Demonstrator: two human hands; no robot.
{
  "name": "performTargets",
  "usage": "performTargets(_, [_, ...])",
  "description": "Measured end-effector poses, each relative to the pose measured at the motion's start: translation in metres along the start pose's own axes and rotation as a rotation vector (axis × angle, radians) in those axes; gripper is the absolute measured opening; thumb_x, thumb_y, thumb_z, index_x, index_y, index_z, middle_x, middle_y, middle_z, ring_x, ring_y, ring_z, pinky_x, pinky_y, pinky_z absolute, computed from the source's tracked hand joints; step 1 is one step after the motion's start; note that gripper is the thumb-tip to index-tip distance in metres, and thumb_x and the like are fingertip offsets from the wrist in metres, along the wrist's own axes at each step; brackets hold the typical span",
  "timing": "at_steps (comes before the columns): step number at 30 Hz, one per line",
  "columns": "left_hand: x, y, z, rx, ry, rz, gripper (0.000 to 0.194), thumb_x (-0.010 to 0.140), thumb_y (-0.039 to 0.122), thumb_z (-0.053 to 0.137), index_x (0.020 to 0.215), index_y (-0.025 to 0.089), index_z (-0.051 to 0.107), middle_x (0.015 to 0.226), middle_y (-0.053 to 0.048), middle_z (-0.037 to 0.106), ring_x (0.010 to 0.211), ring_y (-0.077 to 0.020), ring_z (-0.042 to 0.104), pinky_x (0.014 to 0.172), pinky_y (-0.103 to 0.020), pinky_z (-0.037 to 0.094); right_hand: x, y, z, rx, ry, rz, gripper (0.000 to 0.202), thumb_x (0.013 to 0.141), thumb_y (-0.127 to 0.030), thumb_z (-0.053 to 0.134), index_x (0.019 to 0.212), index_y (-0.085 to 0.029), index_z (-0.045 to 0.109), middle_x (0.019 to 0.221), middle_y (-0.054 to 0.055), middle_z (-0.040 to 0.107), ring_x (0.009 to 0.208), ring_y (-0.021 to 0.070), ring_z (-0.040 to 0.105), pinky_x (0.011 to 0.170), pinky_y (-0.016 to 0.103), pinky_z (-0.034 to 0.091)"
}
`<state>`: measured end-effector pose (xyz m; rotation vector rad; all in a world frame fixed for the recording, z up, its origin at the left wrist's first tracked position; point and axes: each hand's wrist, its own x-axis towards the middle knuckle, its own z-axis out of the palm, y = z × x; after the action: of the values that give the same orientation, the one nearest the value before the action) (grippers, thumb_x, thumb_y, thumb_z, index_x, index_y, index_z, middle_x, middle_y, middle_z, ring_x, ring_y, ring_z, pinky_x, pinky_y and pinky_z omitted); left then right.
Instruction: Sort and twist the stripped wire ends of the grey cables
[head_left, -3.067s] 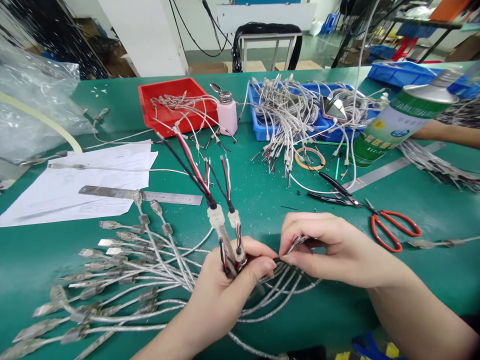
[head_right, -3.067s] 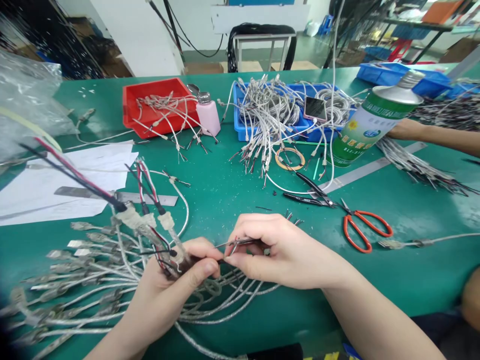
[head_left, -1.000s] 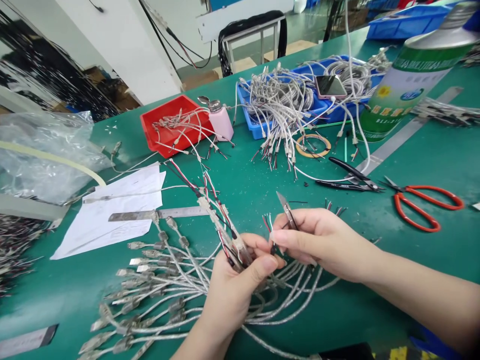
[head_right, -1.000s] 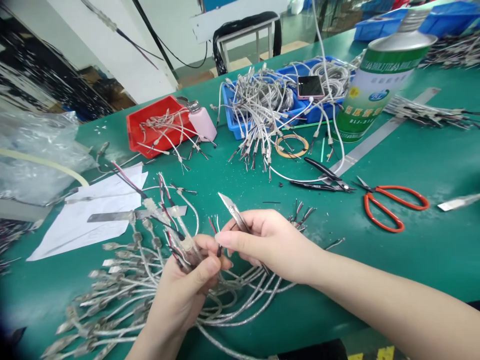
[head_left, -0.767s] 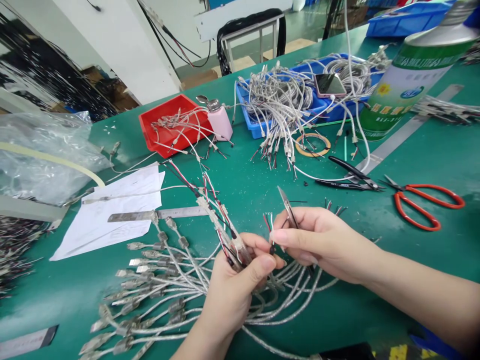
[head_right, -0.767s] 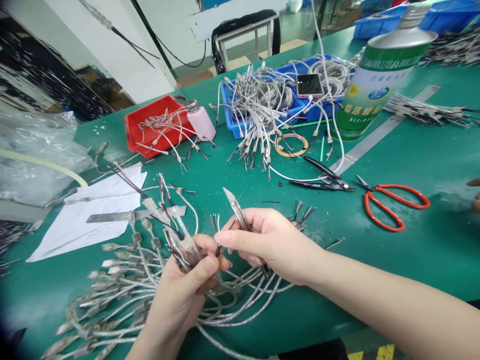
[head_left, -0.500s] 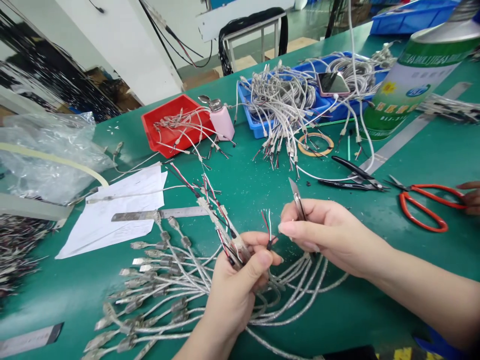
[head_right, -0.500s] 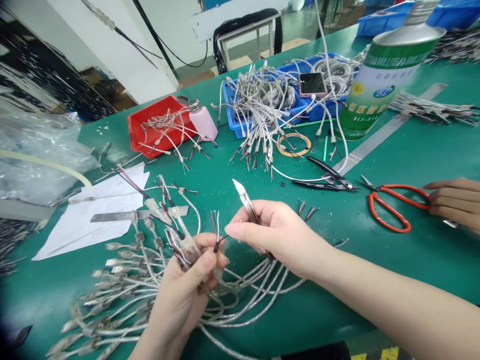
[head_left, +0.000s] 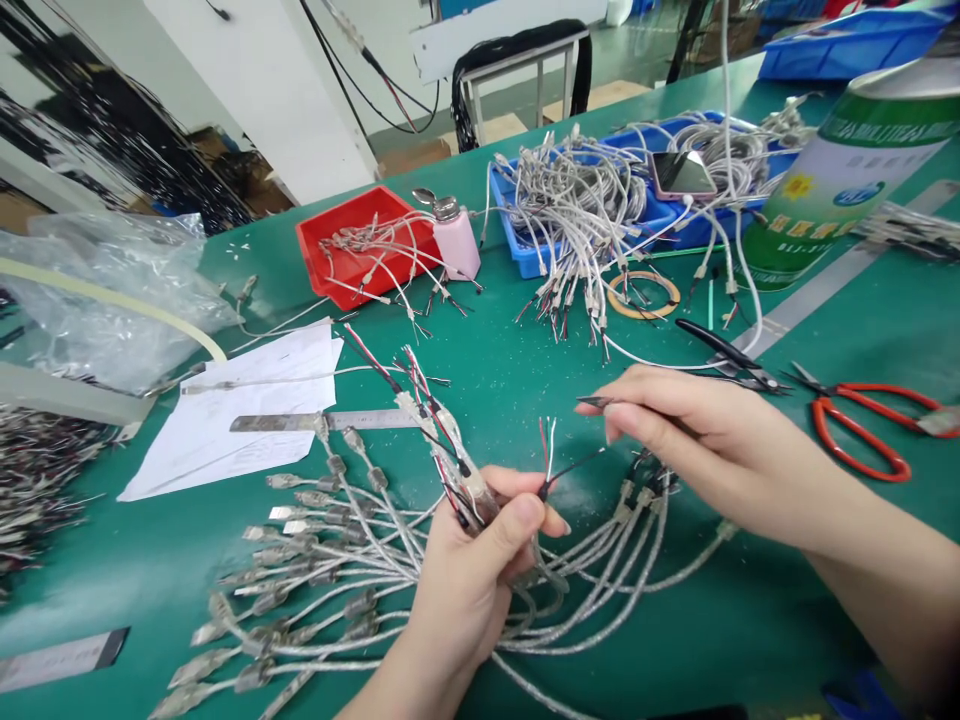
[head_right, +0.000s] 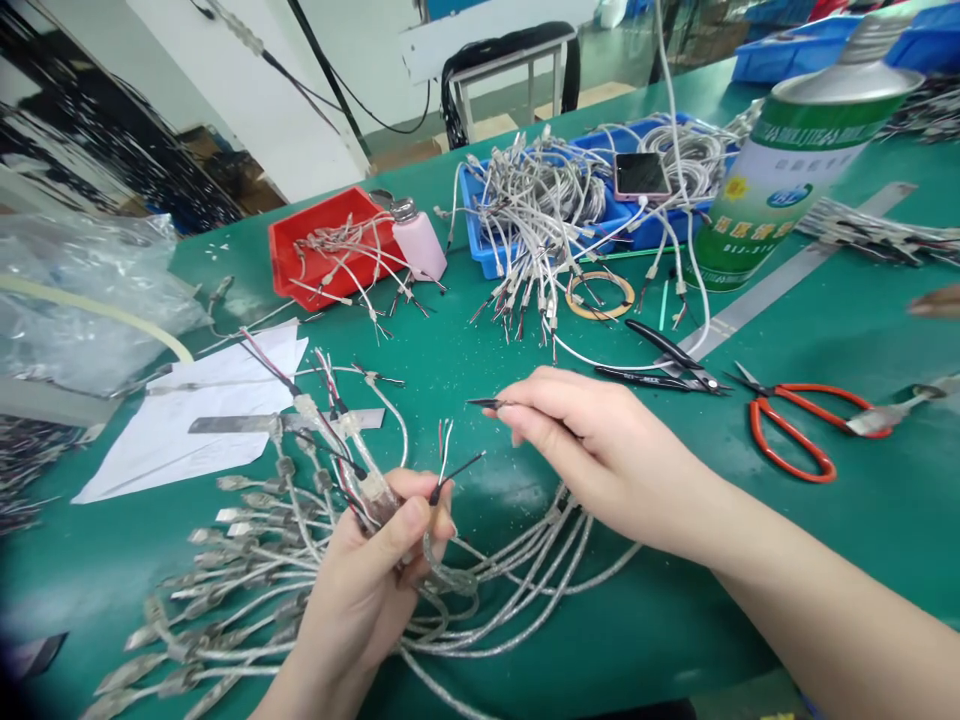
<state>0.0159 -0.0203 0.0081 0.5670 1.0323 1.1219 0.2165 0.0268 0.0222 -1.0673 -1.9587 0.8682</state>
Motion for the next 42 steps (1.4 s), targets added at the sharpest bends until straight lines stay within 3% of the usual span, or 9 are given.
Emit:
performTargets(4, [-0.001,-0.001,0.000,-0.011,-0.019,-0.003,0.023,0.068,0.033,0.083,0.079,0.016,0.072,0.058,-0.003,0.066,0.042,-0.0014,0.033,0.043,-0.014,0.018,0.000,-0.001,0.005,0.003,-0.079,-0.078,0.015,0.103,-0.026,0.046,0.107,-0.020,0.059,0.080,-0.001,0.060,0.065,0.0103,0.055,0.059,0.021,0.042])
performTargets(8, [-0.001,-0.001,-0.001,-0.041,-0.040,-0.005,0.020,0.069,0.030,0.083,0.078,0.016,0.071,0.058,-0.002,0.066,0.043,-0.0014,0.036,0.044,-0.014,0.019,-0.003,-0.003,0.010,-0.026,-0.151,-0.151,0.014,0.103,-0.020,0.045,0.100,-0.020,0.059,0.086,-0.001,0.061,0.073,0.0093,0.056,0.067,0.020,0.042])
performTargets(16, [0.005,-0.003,-0.007,-0.047,-0.130,-0.030,0.013,0.072,0.025,0.081,0.078,0.018,0.072,0.065,-0.002,0.068,0.045,-0.0015,0.041,0.043,-0.011,0.027,-0.006,-0.004,0.011,-0.117,-0.164,-0.201,0.015,0.103,-0.022,0.045,0.100,-0.019,0.059,0.081,0.000,0.060,0.070,0.0120,0.054,0.064,0.023,0.038])
performTargets(29, [0.003,-0.002,-0.006,-0.028,-0.063,-0.068,0.018,0.065,0.027,0.086,0.073,0.019,0.073,0.063,-0.002,0.067,0.049,-0.0040,0.051,0.045,-0.011,0.032,-0.007,-0.006,0.009,-0.247,-0.149,-0.256,0.017,0.103,-0.023,0.044,0.100,-0.018,0.060,0.072,-0.001,0.052,0.065,0.0131,0.047,0.059,0.024,0.030])
performTargets(42, [0.002,-0.002,-0.005,-0.002,-0.064,-0.042,0.023,0.066,0.030,0.085,0.074,0.016,0.070,0.063,-0.001,0.065,0.045,-0.0025,0.044,0.042,-0.012,0.030,-0.008,-0.004,0.012,-0.299,-0.099,-0.279,0.021,0.104,-0.026,0.042,0.101,-0.018,0.060,0.074,0.001,0.056,0.066,0.0149,0.048,0.059,0.027,0.030])
